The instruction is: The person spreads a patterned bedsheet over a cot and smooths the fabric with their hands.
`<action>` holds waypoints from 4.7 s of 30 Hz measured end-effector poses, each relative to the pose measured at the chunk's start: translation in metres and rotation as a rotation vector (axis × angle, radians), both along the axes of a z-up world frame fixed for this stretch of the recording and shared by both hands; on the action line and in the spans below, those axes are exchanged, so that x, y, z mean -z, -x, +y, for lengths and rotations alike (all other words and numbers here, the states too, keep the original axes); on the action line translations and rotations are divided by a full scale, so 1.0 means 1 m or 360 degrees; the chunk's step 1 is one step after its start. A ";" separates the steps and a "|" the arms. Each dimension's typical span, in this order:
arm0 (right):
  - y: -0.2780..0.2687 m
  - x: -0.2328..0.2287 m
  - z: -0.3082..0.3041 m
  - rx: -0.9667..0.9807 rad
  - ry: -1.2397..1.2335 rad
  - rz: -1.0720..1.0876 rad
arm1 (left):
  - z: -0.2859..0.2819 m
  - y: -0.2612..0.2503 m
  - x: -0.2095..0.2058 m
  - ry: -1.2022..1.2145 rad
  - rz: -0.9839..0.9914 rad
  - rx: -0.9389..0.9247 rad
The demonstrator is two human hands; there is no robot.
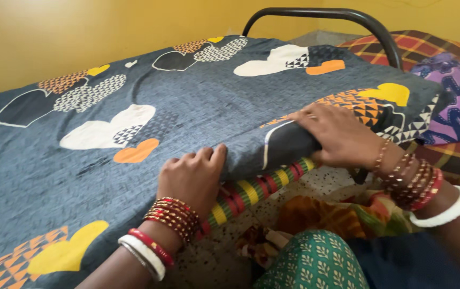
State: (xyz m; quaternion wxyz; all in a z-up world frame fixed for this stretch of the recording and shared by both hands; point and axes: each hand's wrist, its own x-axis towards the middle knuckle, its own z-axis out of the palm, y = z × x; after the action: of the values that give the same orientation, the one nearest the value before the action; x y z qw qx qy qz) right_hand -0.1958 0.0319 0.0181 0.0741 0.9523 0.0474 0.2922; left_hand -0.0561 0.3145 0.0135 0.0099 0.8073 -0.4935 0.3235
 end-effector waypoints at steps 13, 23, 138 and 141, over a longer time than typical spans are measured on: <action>-0.073 0.011 0.121 -0.0456 0.0041 -0.0228 | 0.106 0.010 -0.017 -0.0251 0.0596 -0.0399; -0.063 0.007 0.132 -0.0287 0.0201 0.0217 | 0.194 -0.023 0.022 -0.0113 0.0625 0.0213; 0.007 0.076 -0.217 -0.0108 -0.2580 -0.1849 | -0.223 0.073 0.012 0.0218 0.0540 0.0678; 0.011 0.071 -0.238 0.0024 -0.2702 -0.1866 | -0.224 0.072 0.013 0.0237 0.0534 0.0692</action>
State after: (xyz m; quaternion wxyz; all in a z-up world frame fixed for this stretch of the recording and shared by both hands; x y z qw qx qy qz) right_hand -0.2065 -0.2062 -0.0528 -0.6094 0.3992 -0.2240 0.6474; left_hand -0.1277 0.0909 0.0008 0.2197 0.7218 -0.6215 0.2110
